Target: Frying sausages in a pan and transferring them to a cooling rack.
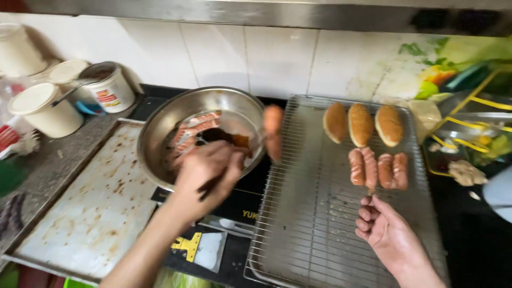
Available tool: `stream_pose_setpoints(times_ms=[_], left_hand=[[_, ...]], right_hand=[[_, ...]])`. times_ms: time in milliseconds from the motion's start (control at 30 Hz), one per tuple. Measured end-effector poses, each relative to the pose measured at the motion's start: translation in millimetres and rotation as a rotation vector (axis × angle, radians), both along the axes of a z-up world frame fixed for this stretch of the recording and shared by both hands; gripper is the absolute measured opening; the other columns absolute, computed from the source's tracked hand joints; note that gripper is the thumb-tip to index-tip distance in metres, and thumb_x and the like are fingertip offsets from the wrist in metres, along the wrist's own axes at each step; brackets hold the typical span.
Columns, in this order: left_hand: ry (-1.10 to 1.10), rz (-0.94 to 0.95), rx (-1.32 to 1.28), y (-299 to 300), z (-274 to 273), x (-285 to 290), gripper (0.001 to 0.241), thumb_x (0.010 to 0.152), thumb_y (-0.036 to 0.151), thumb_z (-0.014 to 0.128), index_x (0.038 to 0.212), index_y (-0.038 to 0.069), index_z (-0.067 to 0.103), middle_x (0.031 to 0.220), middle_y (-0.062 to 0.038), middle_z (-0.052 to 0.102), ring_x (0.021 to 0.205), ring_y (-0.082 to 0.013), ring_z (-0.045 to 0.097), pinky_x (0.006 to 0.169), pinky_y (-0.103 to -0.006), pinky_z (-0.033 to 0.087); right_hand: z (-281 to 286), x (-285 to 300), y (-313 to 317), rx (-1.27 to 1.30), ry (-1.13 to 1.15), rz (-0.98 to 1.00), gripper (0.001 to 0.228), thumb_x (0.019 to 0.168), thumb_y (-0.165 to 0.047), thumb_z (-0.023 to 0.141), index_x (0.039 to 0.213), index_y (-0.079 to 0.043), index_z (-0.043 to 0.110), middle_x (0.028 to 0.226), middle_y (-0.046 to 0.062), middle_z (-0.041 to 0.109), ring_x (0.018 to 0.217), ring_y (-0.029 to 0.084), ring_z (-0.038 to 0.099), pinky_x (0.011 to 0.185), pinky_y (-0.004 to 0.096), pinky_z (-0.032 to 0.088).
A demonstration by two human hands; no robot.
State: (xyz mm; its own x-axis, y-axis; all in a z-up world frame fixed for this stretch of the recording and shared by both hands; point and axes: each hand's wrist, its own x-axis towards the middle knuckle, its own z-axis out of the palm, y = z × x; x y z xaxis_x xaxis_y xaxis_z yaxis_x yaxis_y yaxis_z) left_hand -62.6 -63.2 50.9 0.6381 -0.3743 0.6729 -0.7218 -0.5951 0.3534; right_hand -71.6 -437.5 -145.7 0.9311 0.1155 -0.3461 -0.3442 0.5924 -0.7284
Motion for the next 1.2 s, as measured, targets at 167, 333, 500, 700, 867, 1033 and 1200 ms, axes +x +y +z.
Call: stream_pose_setpoints(times_ms=[167,333,500,700,867,1033,1200], left_hand=[[0.156,-0.188,-0.08,-74.4,-35.8,32.6,0.022,0.09,0.008,0.057,0.07,-0.002,0.059,0.07,-0.011,0.061,0.056,-0.0278,0.055,0.056,-0.0373,0.046],[0.334,-0.126,-0.114,-124.3,-76.6,65.9,0.021,0.091,0.014,0.055,0.076,0.001,0.062,0.066,-0.013,0.064,0.052,-0.0325,0.056,0.052,-0.0407,0.045],[0.483,0.039,-0.274,-151.3,-104.3,86.7,0.036,0.092,0.024,0.058,0.064,0.002,0.062,0.049,-0.008,0.057,0.041,-0.0226,0.045,0.045,-0.0359,0.042],[0.648,0.153,-0.261,-144.6,-99.3,83.3,0.032,0.092,0.029,0.059,0.076,0.006,0.072,0.056,-0.003,0.065,0.049,-0.0186,0.055,0.051,-0.0313,0.047],[0.772,0.171,-0.341,-141.6,-86.6,73.7,0.032,0.092,0.029,0.058,0.082,0.003,0.076,0.061,-0.003,0.07,0.052,-0.015,0.062,0.053,-0.0269,0.051],[0.687,0.127,-0.35,-121.2,-66.5,66.8,0.03,0.092,0.026,0.058,0.088,0.004,0.077,0.063,-0.004,0.071,0.05,-0.0149,0.062,0.047,-0.0273,0.05],[0.11,0.012,-0.272,-49.2,-23.4,55.2,0.01,0.086,0.006,0.068,0.085,-0.002,0.074,0.076,-0.009,0.074,0.055,-0.0182,0.063,0.053,-0.0279,0.049]], right_hand=[[0.2,-20.1,-27.7,0.005,-0.006,-0.073,0.022,0.101,-0.029,0.051,0.102,-0.008,0.057,0.075,0.003,0.048,0.065,0.015,0.043,0.06,0.032,0.037],[-1.7,-38.5,-52.3,-0.012,0.009,-0.141,0.022,0.101,-0.03,0.052,0.103,-0.009,0.059,0.078,0.002,0.049,0.067,0.015,0.046,0.063,0.032,0.039],[11.6,-48.4,-54.8,-0.021,0.002,-0.184,0.021,0.101,-0.026,0.05,0.103,-0.006,0.057,0.076,0.004,0.048,0.065,0.016,0.043,0.063,0.033,0.038],[11.7,-46.6,-54.0,-0.003,0.001,-0.174,0.023,0.102,-0.027,0.05,0.103,-0.006,0.057,0.076,0.005,0.048,0.064,0.016,0.042,0.061,0.032,0.036],[10.9,-39.1,-44.3,-0.016,0.017,-0.153,0.023,0.101,-0.028,0.05,0.102,-0.006,0.057,0.077,0.005,0.047,0.065,0.015,0.041,0.061,0.032,0.035],[10.5,-33.0,-43.0,-0.022,0.017,-0.124,0.024,0.101,-0.029,0.05,0.101,-0.007,0.057,0.076,0.004,0.047,0.065,0.015,0.042,0.061,0.032,0.035],[-0.1,-23.0,-40.9,0.008,0.022,-0.086,0.023,0.101,-0.03,0.051,0.102,-0.008,0.057,0.076,0.004,0.047,0.066,0.016,0.042,0.062,0.032,0.036]])
